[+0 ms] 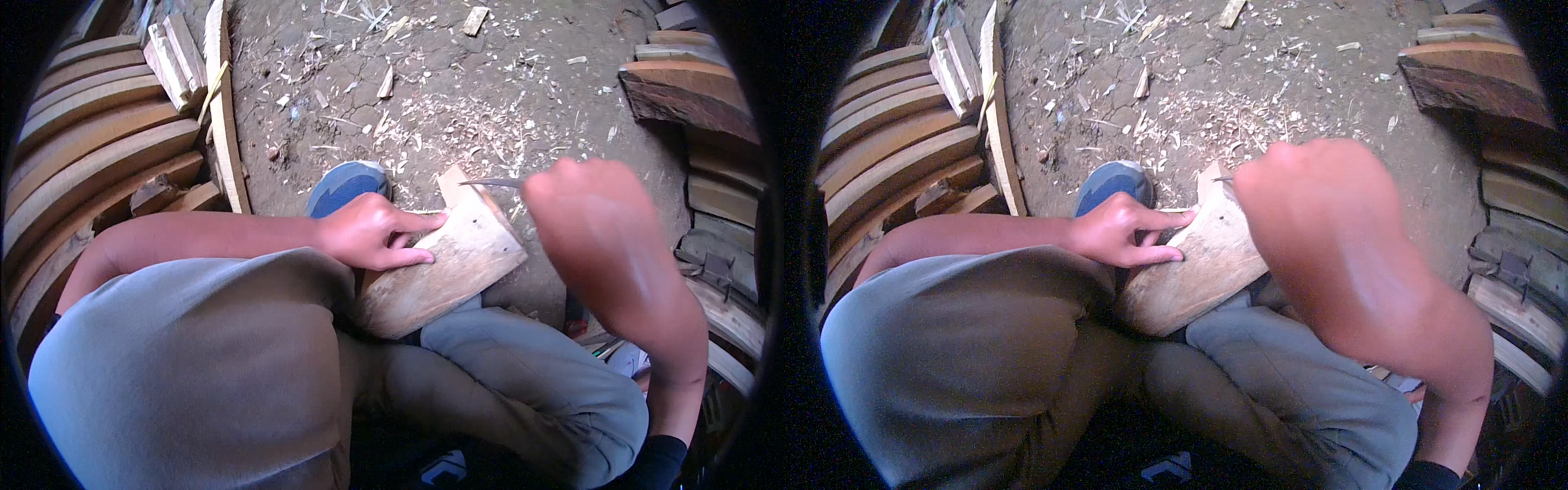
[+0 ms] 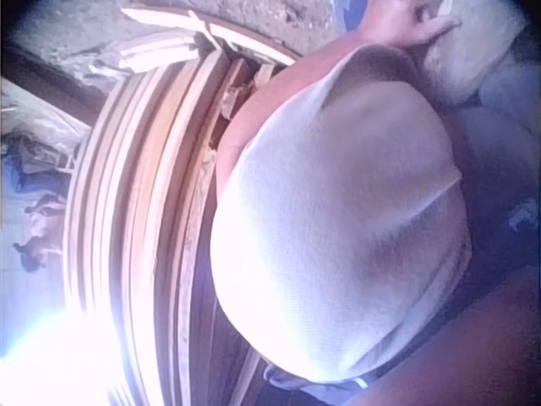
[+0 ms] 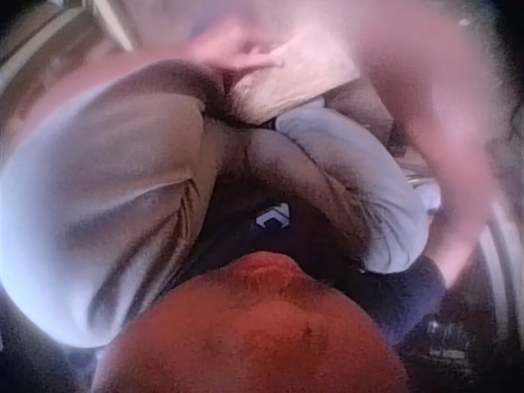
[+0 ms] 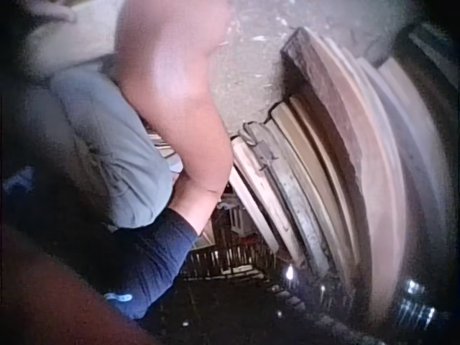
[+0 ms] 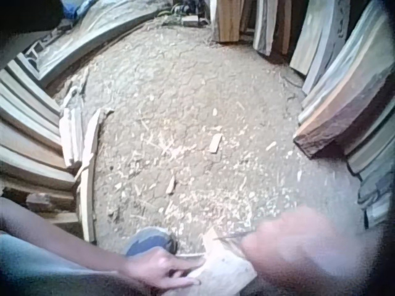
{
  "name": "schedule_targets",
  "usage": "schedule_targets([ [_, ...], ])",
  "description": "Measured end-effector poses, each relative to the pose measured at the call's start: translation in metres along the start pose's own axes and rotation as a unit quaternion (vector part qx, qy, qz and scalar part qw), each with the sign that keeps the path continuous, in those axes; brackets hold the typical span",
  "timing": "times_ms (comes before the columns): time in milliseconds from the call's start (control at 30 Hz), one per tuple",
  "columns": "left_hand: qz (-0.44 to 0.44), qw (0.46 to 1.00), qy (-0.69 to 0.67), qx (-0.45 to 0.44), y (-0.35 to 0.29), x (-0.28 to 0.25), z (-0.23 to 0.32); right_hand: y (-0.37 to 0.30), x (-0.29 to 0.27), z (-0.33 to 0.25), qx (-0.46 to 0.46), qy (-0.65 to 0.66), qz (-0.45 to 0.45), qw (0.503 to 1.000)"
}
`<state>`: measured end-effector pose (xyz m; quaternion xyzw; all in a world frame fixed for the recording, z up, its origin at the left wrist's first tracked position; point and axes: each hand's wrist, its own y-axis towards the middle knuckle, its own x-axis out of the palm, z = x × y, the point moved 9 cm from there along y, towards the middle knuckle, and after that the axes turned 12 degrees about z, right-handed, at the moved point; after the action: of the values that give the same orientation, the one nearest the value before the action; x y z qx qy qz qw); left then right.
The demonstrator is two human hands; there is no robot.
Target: The person sits cross-legged and uses a chisel to carve a small wooden block held between their legs. They repeatedly chip away at the wood, creating shavings that fall to the ground.
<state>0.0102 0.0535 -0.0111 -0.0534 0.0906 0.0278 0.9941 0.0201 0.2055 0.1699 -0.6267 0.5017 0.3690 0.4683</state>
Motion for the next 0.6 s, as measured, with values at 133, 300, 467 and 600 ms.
schedule_targets([
  [133, -0.006, 1.0, 0.015, -0.002, 0.001, -0.001, 0.001, -0.002, 0.002, -0.001, -0.002, -0.002, -0.008, 1.0],
  [300, -0.007, 1.0, 0.004, -0.003, -0.001, 0.0, 0.002, 0.0, 0.004, -0.003, -0.001, -0.005, -0.021, 1.0],
  [467, 0.003, 1.0, -0.007, 0.005, -0.002, 0.0, 0.0, 0.001, 0.01, -0.002, 0.004, -0.013, -0.035, 0.999],
  [600, -0.015, 1.0, 0.012, -0.006, 0.004, 0.0, 0.0, 0.0, 0.007, 0.001, 0.013, -0.028, -0.046, 0.998],
])
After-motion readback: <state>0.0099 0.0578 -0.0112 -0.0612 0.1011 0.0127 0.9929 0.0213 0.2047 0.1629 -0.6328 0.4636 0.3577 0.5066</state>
